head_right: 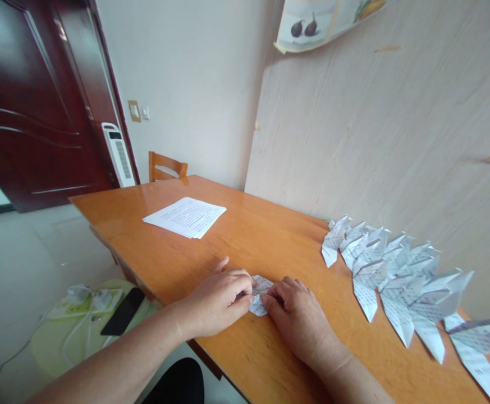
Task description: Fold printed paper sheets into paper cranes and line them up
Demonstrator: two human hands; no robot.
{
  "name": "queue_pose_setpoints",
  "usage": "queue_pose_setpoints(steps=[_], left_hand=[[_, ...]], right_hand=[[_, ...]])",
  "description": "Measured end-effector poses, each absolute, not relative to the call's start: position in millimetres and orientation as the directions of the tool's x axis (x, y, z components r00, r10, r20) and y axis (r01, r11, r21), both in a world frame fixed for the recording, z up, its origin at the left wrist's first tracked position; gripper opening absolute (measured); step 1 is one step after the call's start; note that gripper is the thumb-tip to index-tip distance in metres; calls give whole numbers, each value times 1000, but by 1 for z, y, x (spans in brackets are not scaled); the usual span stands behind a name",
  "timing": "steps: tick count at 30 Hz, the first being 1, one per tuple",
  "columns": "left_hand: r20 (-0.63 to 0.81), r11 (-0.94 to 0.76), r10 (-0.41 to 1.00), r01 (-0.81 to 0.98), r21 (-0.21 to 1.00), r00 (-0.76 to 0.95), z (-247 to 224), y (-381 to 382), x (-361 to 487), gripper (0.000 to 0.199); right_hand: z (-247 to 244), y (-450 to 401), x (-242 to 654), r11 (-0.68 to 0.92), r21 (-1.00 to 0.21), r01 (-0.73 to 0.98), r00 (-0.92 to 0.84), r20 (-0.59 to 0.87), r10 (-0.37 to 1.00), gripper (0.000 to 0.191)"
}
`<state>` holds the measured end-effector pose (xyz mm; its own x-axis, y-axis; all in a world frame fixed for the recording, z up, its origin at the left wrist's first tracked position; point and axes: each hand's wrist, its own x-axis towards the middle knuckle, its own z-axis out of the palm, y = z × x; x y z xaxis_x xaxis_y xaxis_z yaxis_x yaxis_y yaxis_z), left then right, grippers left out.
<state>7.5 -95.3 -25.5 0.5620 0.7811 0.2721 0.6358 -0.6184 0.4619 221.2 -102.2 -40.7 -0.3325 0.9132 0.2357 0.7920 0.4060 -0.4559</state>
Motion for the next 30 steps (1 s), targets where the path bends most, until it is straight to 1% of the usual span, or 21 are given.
queue_pose_setpoints(steps=[3,9,11,15,21,25,30], left_hand=[[286,-632,772,636,443,567,-25,-94,9,14],[316,-663,749,653,366,583,-25,-95,11,13],[302,-655,755,655,377,582,-25,-96,11,12],[276,-633,770,639,437,575,-26,-98,10,13],[301,-615,785,623,483,541,-36,-97,8,14],[277,-600,796,637,484,539,-37,-95,9,15],[251,-603,794,664,443,554,-34,-93,12,13]], right_hand=[[-43,-101,220,381,-463,800,-304,235,923,25],[-45,-100,218,350,-451,821,-270,234,934,25],[-45,-101,218,345,-451,823,-269,226,936,25],[-45,-101,218,328,-459,826,-262,203,944,26],[-45,-102,218,320,-450,834,-259,193,946,25],[-46,-101,218,313,-441,841,-251,194,948,24],[-46,-102,215,300,-449,842,-236,195,952,24]])
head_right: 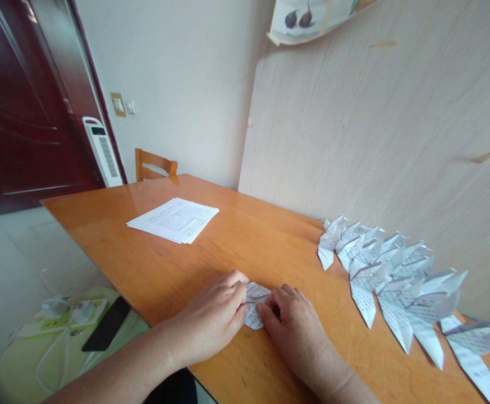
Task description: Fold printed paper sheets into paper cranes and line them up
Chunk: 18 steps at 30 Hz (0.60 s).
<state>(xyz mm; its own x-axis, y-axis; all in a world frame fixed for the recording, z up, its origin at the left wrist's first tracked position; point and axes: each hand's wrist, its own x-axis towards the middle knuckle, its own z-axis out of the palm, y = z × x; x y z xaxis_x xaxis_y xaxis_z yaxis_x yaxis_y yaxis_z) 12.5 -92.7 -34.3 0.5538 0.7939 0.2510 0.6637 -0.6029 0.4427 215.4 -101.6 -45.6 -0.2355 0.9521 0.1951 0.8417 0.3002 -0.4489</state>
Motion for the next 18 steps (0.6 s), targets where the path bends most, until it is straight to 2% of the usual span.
queue_pose_setpoints(steps=[10,18], left_hand=[[259,-601,798,695,395,544,-34,-91,18,4],[260,-573,819,703,421,511,-33,-92,18,10]], right_hand=[[-45,-102,212,285,-445,849,-209,212,955,24],[-43,-102,212,265,-467,844,-197,189,962,20]])
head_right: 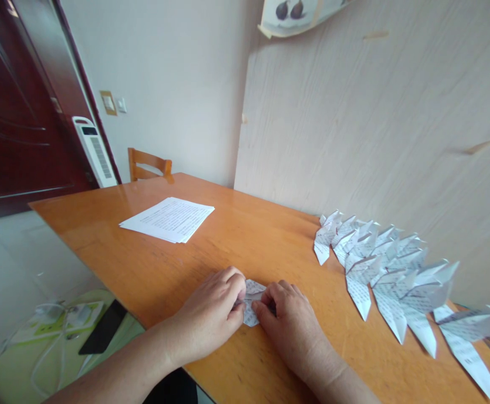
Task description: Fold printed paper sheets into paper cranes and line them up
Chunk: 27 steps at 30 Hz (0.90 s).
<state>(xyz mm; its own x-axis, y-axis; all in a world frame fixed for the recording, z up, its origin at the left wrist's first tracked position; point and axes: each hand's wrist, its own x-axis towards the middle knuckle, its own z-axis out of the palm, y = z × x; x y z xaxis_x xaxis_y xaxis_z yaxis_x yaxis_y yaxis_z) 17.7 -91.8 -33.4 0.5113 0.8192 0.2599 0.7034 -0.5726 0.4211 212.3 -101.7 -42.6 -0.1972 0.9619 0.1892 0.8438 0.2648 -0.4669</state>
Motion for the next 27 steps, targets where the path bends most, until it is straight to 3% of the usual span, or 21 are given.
queue_pose_setpoints(steps=[4,16,27], left_hand=[[273,-587,807,662,465,524,-32,-92,16,24],[287,-638,766,627,447,575,-30,-91,16,13],[303,-643,763,624,445,571,-35,-89,16,17]], right_hand=[[-43,-101,213,263,-477,838,-197,184,963,17],[-44,-99,215,280,-467,839,-211,195,958,19],[-36,-99,224,207,-341,917,-175,124,977,23]])
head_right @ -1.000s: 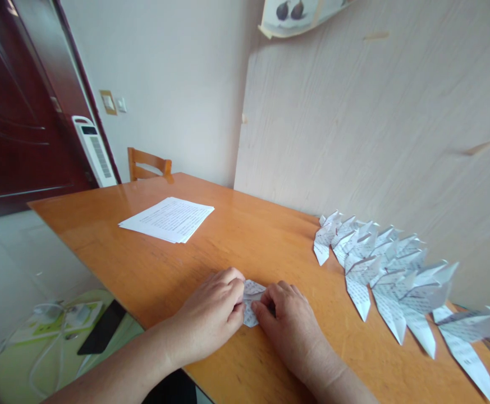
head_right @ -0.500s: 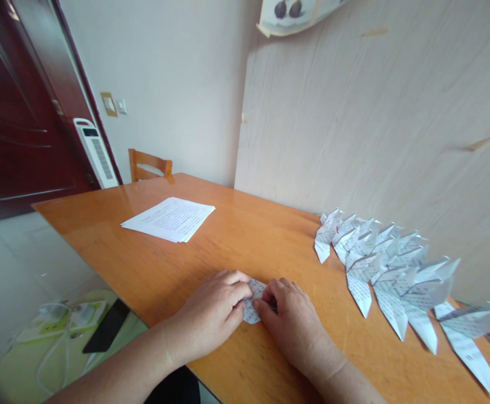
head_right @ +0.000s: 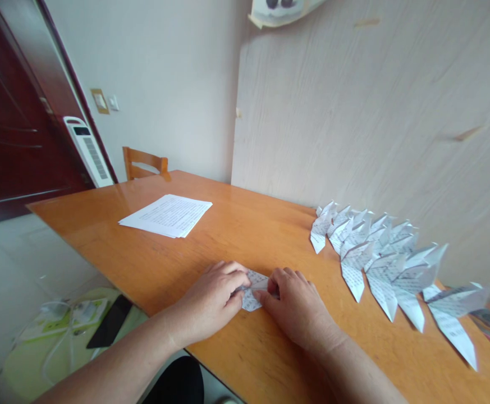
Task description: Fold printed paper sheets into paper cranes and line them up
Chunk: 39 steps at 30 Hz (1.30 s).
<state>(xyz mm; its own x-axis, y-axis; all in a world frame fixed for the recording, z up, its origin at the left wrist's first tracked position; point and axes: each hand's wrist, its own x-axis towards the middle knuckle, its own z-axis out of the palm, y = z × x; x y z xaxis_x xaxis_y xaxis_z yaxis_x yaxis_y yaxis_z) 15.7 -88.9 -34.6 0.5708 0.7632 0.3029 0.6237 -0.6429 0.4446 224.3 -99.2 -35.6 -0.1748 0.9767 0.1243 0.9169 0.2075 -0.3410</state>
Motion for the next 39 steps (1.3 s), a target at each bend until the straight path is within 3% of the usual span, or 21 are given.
queue_pose_setpoints(steps=[17,19,22,25,29,39], left_hand=[[305,-645,761,618,451,572,-37,-86,15,22],[307,-642,764,619,453,568,-38,-85,15,23],[312,-640,766,622,451,562,-39,-85,15,24],[318,-642,765,625,444,561,-39,-85,15,23],[323,-645,763,630,432,560,-39,-85,16,23],[315,-614,789,658,436,527,-41,-86,17,13]], right_hand=[[-29,-99,259,133,-318,939,-129,33,991,25],[-28,-101,262,145,-337,930,-127,77,989,22],[-23,-106,256,251,-345,905,-160,271,949,17],[-19,-116,243,433,-271,860,-321,374,870,26],[-16,-131,225,563,-182,806,-526,215,822,46],[-16,-141,212,504,-169,847,-517,-41,855,66]])
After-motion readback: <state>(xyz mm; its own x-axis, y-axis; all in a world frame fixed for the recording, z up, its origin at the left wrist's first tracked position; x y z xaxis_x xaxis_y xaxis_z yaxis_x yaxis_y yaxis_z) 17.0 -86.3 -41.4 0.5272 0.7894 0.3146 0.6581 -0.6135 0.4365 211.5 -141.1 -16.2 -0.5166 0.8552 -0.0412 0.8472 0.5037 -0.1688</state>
